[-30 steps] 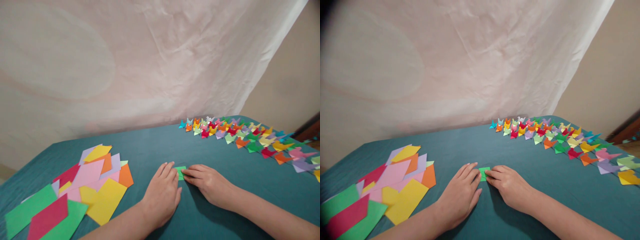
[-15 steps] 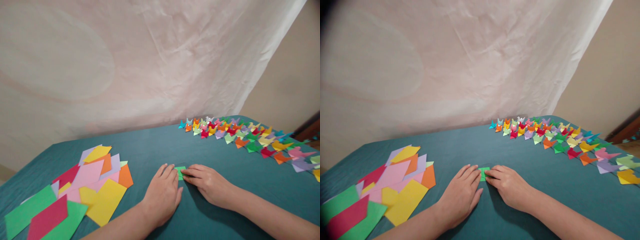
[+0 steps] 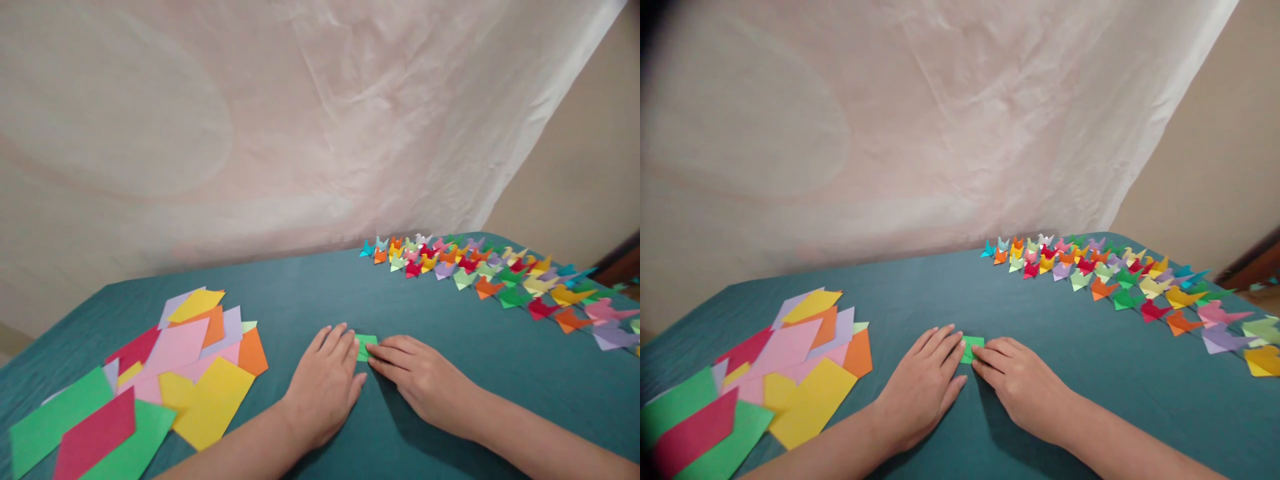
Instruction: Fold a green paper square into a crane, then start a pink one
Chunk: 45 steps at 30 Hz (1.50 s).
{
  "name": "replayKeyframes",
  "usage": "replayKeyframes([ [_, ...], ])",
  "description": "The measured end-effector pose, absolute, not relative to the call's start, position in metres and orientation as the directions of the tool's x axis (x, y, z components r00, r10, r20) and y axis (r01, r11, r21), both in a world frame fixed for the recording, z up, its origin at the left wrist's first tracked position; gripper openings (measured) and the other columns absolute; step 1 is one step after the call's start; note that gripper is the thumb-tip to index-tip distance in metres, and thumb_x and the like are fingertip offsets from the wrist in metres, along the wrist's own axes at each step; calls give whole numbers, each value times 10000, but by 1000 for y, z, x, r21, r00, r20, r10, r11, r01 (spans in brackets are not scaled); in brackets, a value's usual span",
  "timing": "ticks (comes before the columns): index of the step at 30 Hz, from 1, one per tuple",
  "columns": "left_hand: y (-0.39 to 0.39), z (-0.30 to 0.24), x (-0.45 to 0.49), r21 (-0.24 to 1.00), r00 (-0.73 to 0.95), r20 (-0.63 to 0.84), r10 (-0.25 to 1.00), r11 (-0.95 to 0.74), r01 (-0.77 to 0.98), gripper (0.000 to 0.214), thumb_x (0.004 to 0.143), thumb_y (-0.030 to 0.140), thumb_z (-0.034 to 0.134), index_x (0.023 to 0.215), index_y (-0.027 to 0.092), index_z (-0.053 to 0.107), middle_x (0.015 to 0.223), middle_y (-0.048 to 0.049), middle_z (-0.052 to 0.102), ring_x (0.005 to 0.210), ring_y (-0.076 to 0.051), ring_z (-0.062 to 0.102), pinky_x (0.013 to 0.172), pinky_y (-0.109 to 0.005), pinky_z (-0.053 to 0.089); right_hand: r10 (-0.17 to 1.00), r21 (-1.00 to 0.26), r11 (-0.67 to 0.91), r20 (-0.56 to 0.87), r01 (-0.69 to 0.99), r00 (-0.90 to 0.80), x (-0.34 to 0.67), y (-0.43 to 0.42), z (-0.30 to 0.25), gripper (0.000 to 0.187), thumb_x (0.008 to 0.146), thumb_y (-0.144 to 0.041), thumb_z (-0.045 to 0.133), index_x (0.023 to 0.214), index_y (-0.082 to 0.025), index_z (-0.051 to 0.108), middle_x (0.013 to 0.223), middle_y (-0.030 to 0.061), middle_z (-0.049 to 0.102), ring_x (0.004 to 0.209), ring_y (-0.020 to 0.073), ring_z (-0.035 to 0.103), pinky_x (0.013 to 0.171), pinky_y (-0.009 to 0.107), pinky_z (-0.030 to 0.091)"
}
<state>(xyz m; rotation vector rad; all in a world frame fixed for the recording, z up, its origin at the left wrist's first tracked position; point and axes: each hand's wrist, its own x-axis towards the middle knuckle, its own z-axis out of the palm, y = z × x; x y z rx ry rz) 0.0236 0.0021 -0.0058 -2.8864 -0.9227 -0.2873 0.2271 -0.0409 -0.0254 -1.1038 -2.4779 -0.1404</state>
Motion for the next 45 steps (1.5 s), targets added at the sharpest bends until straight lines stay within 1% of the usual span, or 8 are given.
replayKeyframes([
  [6, 3, -6, 23, 10, 799, 182, 573, -814, 581, 458, 924, 417, 344, 1277, 142, 443, 1332, -101, 458, 1274, -254, 339, 1051, -420, 265, 697, -104, 676, 412, 729, -587, 227, -43, -22, 355, 836, -53, 396, 1091, -156, 622, 1123, 84, 632, 999, 211, 553, 889, 404, 451],
  [10, 6, -4, 20, 79, 795, 150, 588, -809, 583, 503, 915, 467, 341, 1306, 157, 405, 1366, -103, 415, 1287, -256, 320, 1042, -424, 288, 735, -238, 665, 376, 708, -564, 232, -39, -19, 386, 791, -41, 427, 1095, -184, 618, 1108, 74, 630, 1004, 202, 541, 867, 383, 451],
  [14, 7, -2, 17, 133, 792, 134, 595, -803, 581, 520, 912, 482, 337, 1322, 164, 384, 1398, -98, 371, 1306, -255, 286, 1043, -423, 293, 763, -342, 643, 355, 685, -540, 236, -32, -20, 317, 820, -86, 458, 1060, -209, 627, 1058, 68, 632, 976, 194, 537, 841, 373, 442],
  [22, -9, -4, 24, 52, 817, 157, 555, -831, 554, 485, 921, 439, 340, 1289, 136, 432, 1325, -102, 468, 1241, -251, 386, 1039, -414, 283, 799, -405, 602, 321, 688, -509, 234, -32, -16, 322, 861, -112, 441, 1113, -239, 596, 1068, 75, 589, 974, 197, 517, 834, 375, 419],
  [29, -7, -2, 23, 37, 818, 153, 555, -830, 556, 484, 921, 449, 336, 1291, 154, 431, 1316, -82, 479, 1242, -242, 383, 1031, -402, 293, 838, -585, 534, 268, 610, -475, 236, -8, -13, 233, 851, -102, 461, 994, -199, 619, 993, 60, 566, 936, 158, 519, 843, 295, 419],
  [32, -7, -1, 23, 48, 814, 143, 564, -825, 563, 484, 918, 458, 342, 1295, 166, 426, 1326, -75, 469, 1257, -241, 364, 1037, -402, 291, 853, -653, 474, 173, 591, -493, 237, 4, -10, 187, 826, -109, 498, 966, -190, 592, 954, 39, 543, 814, 129, 531, 742, 250, 444],
  [38, -6, 1, 23, 71, 804, 115, 583, -812, 579, 482, 919, 457, 345, 1309, 181, 407, 1354, -70, 437, 1284, -250, 324, 1045, -416, 292, 849, -687, 412, 50, 599, -526, 237, 26, -4, 27, 798, -146, 543, 802, -167, 560, 834, 9, 506, 666, 101, 497, 632, 219, 423],
  [45, -3, 3, 22, 100, 813, 128, 568, -823, 559, 464, 919, 442, 358, 1311, 197, 401, 1369, -58, 414, 1300, -254, 291, 1045, -419, 303, 847, -681, 399, 17, 614, -532, 239, 25, 2, 68, 801, -167, 542, 734, -166, 551, 770, -2, 509, 637, 101, 479, 599, 213, 399],
])
